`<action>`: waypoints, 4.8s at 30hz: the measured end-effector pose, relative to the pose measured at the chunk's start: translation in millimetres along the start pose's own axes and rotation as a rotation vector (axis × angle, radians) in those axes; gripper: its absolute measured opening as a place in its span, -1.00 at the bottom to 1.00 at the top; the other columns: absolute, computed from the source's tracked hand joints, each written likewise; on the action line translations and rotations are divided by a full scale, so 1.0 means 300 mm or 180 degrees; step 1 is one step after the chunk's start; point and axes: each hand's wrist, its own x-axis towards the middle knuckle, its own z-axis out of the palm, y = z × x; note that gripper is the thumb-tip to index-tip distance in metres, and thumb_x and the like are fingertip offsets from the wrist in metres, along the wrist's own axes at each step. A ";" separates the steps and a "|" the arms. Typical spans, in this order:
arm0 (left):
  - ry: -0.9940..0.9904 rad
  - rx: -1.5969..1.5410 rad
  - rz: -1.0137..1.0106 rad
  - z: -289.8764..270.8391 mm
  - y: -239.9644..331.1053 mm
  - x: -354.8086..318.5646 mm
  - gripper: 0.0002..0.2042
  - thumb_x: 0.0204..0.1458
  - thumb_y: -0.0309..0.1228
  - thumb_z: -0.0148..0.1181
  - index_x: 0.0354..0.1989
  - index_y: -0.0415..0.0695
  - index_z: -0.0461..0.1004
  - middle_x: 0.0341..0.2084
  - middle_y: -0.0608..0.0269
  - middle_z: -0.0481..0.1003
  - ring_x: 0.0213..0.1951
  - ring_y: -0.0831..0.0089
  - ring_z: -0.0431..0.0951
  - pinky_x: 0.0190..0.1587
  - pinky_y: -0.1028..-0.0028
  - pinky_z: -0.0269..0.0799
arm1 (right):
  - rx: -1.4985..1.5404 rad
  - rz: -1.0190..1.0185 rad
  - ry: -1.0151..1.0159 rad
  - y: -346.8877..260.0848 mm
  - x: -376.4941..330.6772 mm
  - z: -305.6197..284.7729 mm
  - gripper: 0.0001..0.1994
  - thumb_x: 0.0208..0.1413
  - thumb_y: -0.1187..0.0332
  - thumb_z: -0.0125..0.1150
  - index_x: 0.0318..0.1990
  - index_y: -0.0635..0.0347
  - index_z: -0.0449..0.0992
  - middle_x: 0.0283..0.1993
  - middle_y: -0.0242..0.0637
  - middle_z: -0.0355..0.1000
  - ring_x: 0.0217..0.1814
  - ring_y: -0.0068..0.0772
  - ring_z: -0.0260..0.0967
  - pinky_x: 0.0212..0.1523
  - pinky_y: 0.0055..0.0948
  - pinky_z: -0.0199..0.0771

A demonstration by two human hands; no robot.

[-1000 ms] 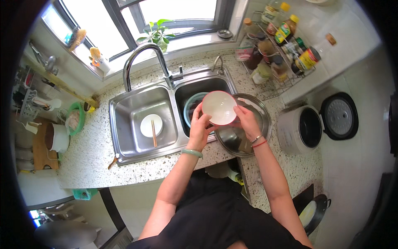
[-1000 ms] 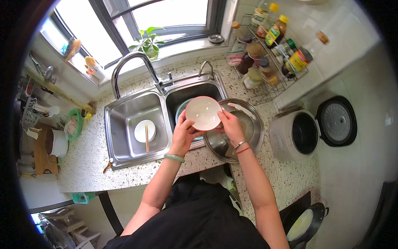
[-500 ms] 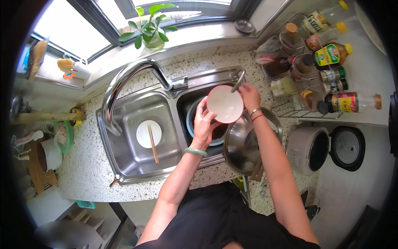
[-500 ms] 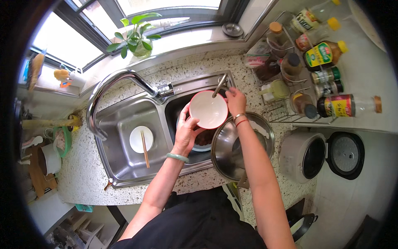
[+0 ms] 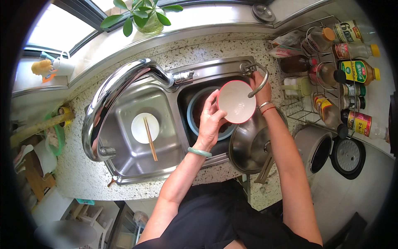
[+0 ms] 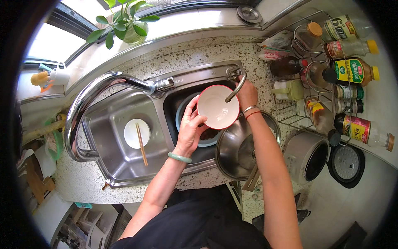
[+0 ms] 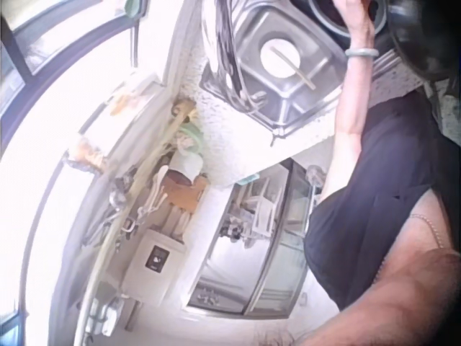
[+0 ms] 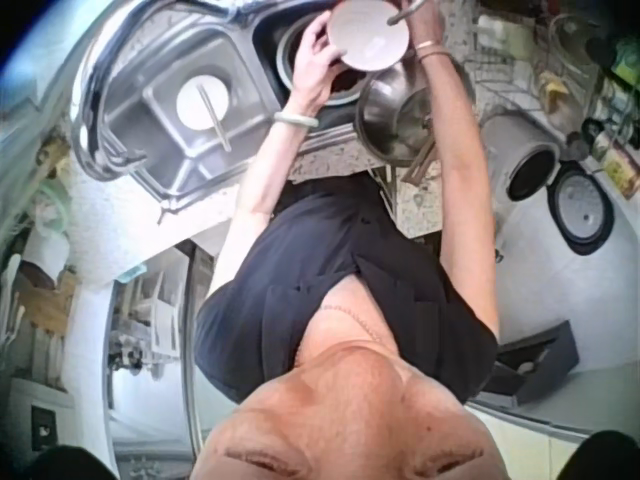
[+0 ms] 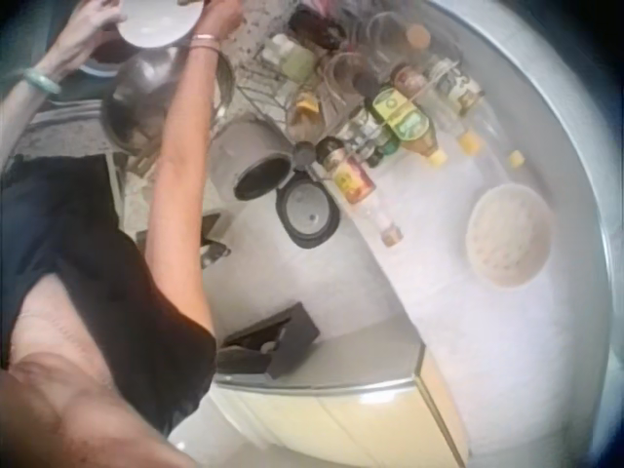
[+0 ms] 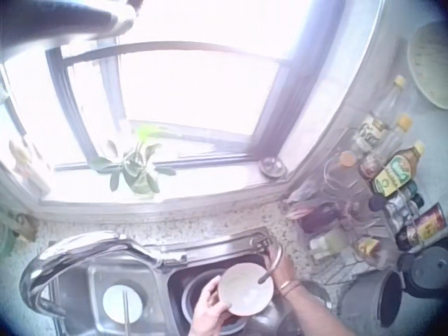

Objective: The person cooks eggs in a wok on a gas stove, stirring the mixture with a spatula. They periodically add water from a small bowl into the wok to adjust the consistency of the cooking eggs.

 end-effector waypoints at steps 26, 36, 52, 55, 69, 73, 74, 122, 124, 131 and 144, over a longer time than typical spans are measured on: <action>0.0040 -0.0064 -0.0099 -0.009 -0.029 -0.009 -0.37 -0.09 -0.65 0.03 0.24 0.09 0.22 0.05 0.27 0.35 0.04 0.40 0.38 0.06 0.24 0.39 | -0.0659 -0.0625 0.0152 0.014 0.008 -0.033 -0.85 0.19 0.31 -0.02 -0.26 0.12 0.45 -0.36 -0.14 0.42 -0.32 -0.03 0.43 -0.35 -0.13 0.46; 0.0038 0.0004 -0.0120 -0.018 -0.037 -0.008 -0.37 -0.09 -0.65 0.04 0.24 0.03 0.19 0.05 0.23 0.35 0.07 0.36 0.38 0.07 0.21 0.39 | -0.0984 -0.0748 0.0206 0.013 0.008 -0.041 -0.85 0.15 0.30 0.04 -0.30 0.16 0.45 -0.38 -0.19 0.39 -0.30 -0.14 0.42 -0.33 -0.21 0.48; 0.0022 0.0189 -0.0051 -0.001 -0.028 -0.037 -0.36 -0.11 -0.63 0.03 0.25 0.01 0.17 0.08 0.20 0.33 0.10 0.31 0.36 0.07 0.19 0.38 | 0.0554 0.0383 0.0398 0.001 -0.037 0.015 -0.83 0.07 0.27 0.18 -0.22 0.09 0.54 -0.34 -0.22 0.51 -0.35 -0.12 0.45 -0.33 -0.25 0.44; 0.0012 0.0338 -0.0027 0.006 -0.024 -0.061 -0.35 -0.11 -0.61 0.04 0.26 0.01 0.16 0.08 0.20 0.33 0.10 0.30 0.36 0.07 0.17 0.38 | 0.1446 0.1030 -0.0250 0.005 -0.057 -0.061 -0.66 0.14 0.20 0.14 0.01 0.16 0.49 -0.32 -0.23 0.56 -0.42 -0.32 0.50 -0.35 -0.42 0.46; -0.0629 0.0893 0.0051 0.185 -0.106 -0.398 -0.47 0.09 -0.46 0.05 0.28 -0.01 0.14 0.10 0.25 0.33 0.06 0.29 0.42 0.01 0.18 0.47 | 0.4878 0.1574 -0.0960 -0.087 -0.688 -0.503 -0.58 0.27 0.15 0.00 0.17 0.20 0.33 -0.05 -0.37 0.43 -0.09 -0.56 0.44 -0.06 -0.46 0.48; -0.0886 0.1350 0.0006 0.283 -0.174 -0.555 -0.49 0.13 -0.39 0.03 0.29 0.00 0.14 0.10 0.26 0.33 0.03 0.37 0.43 0.01 0.23 0.47 | 0.5111 0.1555 -0.0465 -0.063 -0.903 -0.609 -0.58 0.27 0.17 -0.01 0.17 0.24 0.33 0.00 -0.35 0.42 -0.05 -0.56 0.43 -0.01 -0.47 0.46; -0.0980 0.1369 -0.0014 0.301 -0.201 -0.589 -0.50 0.14 -0.37 0.03 0.29 -0.01 0.15 0.10 0.27 0.33 0.03 0.38 0.43 0.02 0.22 0.46 | 0.5063 0.1579 -0.0290 -0.070 -0.960 -0.648 -0.58 0.28 0.16 -0.02 0.16 0.25 0.34 0.00 -0.35 0.42 -0.04 -0.55 0.42 0.00 -0.46 0.46; -0.3700 0.3711 -0.1090 0.827 -1.752 -1.407 -0.26 -0.02 -0.18 0.32 0.28 -0.20 0.10 0.01 0.08 0.37 0.01 0.30 0.43 -0.17 0.30 0.55 | 0.6015 0.2079 0.5185 0.500 -2.625 -0.826 -0.73 0.23 0.42 0.01 -0.05 0.51 0.37 -0.13 -0.04 0.43 -0.13 -0.13 0.48 -0.03 -0.22 0.56; -0.3656 0.3858 -0.0951 0.831 -1.791 -1.422 -0.26 -0.03 -0.18 0.33 0.27 -0.20 0.11 -0.01 0.07 0.39 0.00 0.30 0.44 -0.19 0.30 0.55 | 0.6095 0.2076 0.5218 0.532 -2.642 -0.818 -0.73 0.22 0.42 0.01 -0.06 0.51 0.38 -0.14 -0.03 0.44 -0.14 -0.13 0.48 -0.04 -0.22 0.56; -0.3644 0.3965 -0.0481 0.831 -1.892 -1.505 -0.21 -0.08 -0.18 0.38 0.28 -0.23 0.11 -0.11 0.13 0.48 -0.12 0.40 0.51 -0.33 0.46 0.56 | 0.6402 0.1962 0.5239 0.618 -2.715 -0.805 -0.79 0.21 0.43 0.03 -0.10 0.41 0.42 -0.18 -0.12 0.46 -0.23 -0.28 0.48 -0.16 -0.33 0.60; -0.3667 0.3892 0.0126 0.814 -1.990 -1.587 -0.26 -0.12 -0.34 0.42 0.24 -0.26 0.18 -0.27 0.25 0.51 -0.38 0.62 0.48 -0.46 0.63 0.42 | 0.6729 0.1811 0.5286 0.666 -2.786 -0.804 -0.78 0.18 0.50 0.01 -0.10 0.51 0.40 -0.12 -0.04 0.44 -0.11 -0.21 0.46 -0.03 -0.25 0.56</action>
